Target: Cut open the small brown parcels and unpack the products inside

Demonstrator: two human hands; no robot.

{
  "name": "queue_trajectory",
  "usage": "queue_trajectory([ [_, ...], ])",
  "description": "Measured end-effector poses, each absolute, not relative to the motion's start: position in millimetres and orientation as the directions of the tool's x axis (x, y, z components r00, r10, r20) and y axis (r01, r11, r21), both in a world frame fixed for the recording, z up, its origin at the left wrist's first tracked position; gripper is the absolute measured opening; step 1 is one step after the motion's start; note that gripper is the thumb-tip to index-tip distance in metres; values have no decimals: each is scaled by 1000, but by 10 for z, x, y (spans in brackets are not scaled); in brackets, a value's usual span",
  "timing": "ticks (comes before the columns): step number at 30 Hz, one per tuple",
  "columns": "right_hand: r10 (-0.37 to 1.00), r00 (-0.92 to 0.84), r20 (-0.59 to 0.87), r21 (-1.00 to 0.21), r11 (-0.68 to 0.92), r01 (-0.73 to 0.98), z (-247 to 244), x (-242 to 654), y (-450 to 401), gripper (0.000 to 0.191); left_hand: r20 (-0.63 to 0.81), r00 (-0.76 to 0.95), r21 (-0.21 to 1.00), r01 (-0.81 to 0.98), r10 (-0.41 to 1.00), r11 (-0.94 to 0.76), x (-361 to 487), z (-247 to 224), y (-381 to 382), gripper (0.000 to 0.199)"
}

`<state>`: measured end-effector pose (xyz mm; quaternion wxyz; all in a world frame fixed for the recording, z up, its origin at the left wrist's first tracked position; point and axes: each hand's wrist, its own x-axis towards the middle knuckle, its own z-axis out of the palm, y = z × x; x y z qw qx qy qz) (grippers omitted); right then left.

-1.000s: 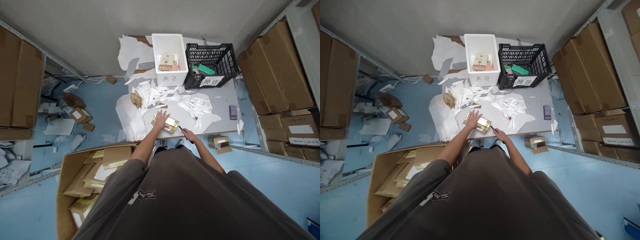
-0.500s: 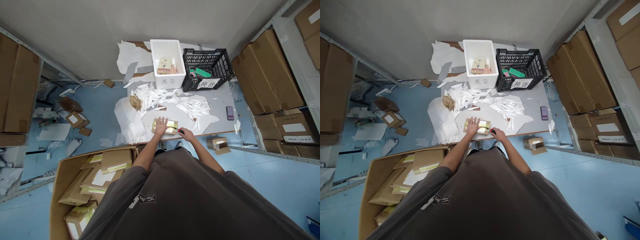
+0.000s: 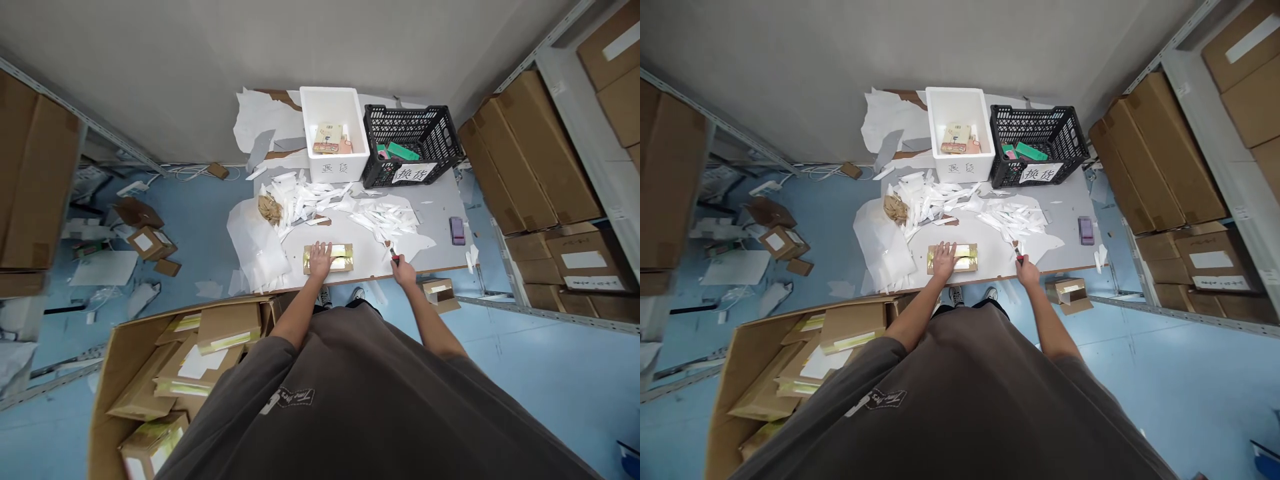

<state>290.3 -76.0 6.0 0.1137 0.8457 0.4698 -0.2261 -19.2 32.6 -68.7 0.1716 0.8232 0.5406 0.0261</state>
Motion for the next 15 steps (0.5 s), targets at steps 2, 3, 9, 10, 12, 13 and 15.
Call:
queue_trajectory([
  [2,795,359,-489,-91,-456,885,97,3042,-804,42,-136,407,307,884,903,-353,-191,-705,335,59],
  [3,820,276,-501,-144,-394,908,97,3013,-806,40,-133,402,303,887,906,-349,-191,-713,339,59],
  [9,860,-78,-505,-330,-109,938,-58,2152,-555,36,-98,404,306,882,909,-359,-209,-751,334,57],
  [10,863,-75,-499,-321,-104,941,-79,2047,-500,36,-91,402,310,881,911,-358,-211,-759,333,56],
  [12,870,-24,-493,-292,-139,946,-102,1950,-419,39,-78,394,322,879,916,-351,-208,-777,331,56],
  [13,870,12,-493,-280,-172,944,-103,1954,-398,40,-72,390,330,878,918,-347,-203,-786,330,56],
  [15,864,71,-499,-271,-234,934,-80,2058,-402,42,-58,388,348,871,920,-346,-191,-803,328,56],
])
